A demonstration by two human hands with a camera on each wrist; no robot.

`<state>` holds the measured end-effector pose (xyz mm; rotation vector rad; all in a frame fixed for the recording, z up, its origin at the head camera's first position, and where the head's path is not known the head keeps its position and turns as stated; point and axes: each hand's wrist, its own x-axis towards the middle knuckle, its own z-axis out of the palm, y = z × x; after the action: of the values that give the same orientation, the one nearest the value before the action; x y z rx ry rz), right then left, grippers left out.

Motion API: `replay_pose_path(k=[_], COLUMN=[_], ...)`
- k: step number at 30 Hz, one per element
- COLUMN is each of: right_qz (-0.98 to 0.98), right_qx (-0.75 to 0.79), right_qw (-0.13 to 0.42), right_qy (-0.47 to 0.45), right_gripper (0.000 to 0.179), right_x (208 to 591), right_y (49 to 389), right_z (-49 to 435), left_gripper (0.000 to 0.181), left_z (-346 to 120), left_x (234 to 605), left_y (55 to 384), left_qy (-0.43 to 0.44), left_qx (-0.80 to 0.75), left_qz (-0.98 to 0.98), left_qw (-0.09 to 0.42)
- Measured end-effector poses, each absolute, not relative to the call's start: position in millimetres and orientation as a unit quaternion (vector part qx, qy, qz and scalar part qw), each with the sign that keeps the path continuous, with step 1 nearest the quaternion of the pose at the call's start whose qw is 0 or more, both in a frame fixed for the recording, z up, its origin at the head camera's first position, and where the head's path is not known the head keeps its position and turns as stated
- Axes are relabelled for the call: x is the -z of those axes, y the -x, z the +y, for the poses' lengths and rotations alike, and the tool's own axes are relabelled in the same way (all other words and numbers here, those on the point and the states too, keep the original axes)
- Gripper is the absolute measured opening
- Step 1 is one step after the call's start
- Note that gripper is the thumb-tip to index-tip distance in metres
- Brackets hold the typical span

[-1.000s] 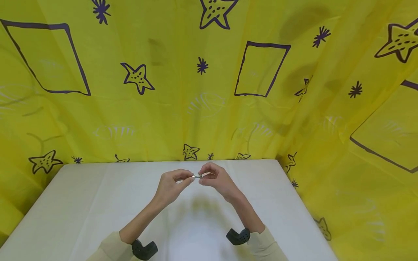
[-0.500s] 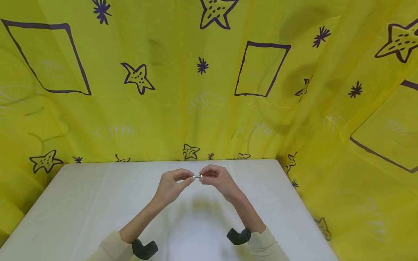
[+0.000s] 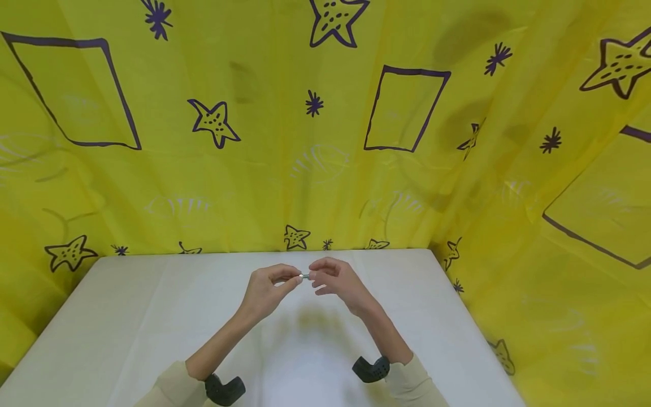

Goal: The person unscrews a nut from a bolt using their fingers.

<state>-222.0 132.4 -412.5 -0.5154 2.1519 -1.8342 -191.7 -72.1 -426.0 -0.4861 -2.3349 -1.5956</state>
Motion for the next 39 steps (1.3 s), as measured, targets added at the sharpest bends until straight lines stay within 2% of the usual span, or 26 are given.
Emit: replay_pose_path(k=[4,16,24,30,39], right_qz=[0.736,0.742,0.739,0.739,0.752], right_qx=[0.640,0.630,0.633,0.635,0.617], right_qw=[0.134,0.091,0.118,0.123,0.087], right_qy=[0.173,0.210,0.196,0.186,0.213], right_gripper=[0.021,0.015,0.030,0.022,0.017], right_x=[412.2,412.8,412.9,415.7,415.5], right_y=[222.4,221.5,220.4,222.8,223.2], right_z=[132.4,134.0,132.3,131.1,131.0], left_gripper=[0.009,0.009,0.009,0.009,0.008], left_z=[-72.6,-72.2,-73.0,-74.4,-75.9], left_x=[425.8,426.3,426.9,427.2,427.4], left_y=[191.4,191.4,192.7,193.1,192.1], left_qy=[0.170,0.172,0.168,0.173,0.168], left_qx=[0.551,0.552,0.554,0.556,0.552], left_qz=[-0.805,-0.803,-0.803,-0.801,-0.804], left_qw=[0.137,0.141,0.140,0.140,0.139])
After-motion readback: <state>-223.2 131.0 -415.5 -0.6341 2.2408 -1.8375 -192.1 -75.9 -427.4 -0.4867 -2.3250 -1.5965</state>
